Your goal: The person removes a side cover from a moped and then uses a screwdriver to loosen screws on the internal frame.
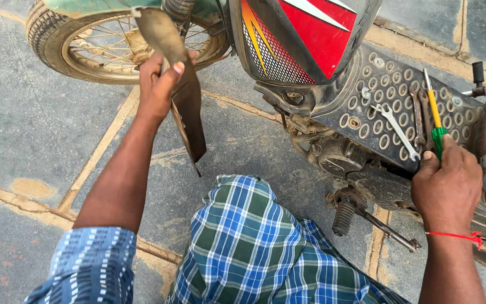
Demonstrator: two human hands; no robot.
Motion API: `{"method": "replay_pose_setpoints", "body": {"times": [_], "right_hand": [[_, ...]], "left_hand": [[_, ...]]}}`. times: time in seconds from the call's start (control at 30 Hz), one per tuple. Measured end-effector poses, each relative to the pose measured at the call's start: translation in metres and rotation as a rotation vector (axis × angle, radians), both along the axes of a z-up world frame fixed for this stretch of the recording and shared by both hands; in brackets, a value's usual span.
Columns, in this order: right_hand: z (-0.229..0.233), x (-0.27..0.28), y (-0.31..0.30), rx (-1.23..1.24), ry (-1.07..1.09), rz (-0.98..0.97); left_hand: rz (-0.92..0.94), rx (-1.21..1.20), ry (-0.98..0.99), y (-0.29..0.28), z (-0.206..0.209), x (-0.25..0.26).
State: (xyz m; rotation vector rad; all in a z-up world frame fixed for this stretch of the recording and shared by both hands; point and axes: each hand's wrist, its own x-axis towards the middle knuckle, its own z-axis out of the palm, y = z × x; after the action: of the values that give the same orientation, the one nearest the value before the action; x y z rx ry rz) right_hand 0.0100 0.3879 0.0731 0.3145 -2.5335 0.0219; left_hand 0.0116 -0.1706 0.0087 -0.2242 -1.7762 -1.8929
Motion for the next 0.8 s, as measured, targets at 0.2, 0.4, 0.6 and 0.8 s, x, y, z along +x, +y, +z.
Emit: {"method": "replay_pose_setpoints", "body": {"times": [0.2, 0.4, 0.6, 0.8], "right_hand": [[0.014, 0.003, -0.019, -0.011, -0.034, -0.042], [0.023, 0.001, -0.022, 0.032, -0.077, -0.101], [0.026, 0.002, -0.024, 0.04, -0.09, -0.133], [0.03, 0.006, -0.034, 0.009, 0.007, -0.084]], "left_hand": [[0.026, -0.014, -0.208, -0.032, -0.045, -0.036], [0.049, -0.116, -0.298, -0.048, -0.044, -0.051], [0.226, -0.292, -0.362, -0.038, -0.018, -0.037], [0.259, -0.261, -0.263, -0.036, -0.023, -0.025]]}}
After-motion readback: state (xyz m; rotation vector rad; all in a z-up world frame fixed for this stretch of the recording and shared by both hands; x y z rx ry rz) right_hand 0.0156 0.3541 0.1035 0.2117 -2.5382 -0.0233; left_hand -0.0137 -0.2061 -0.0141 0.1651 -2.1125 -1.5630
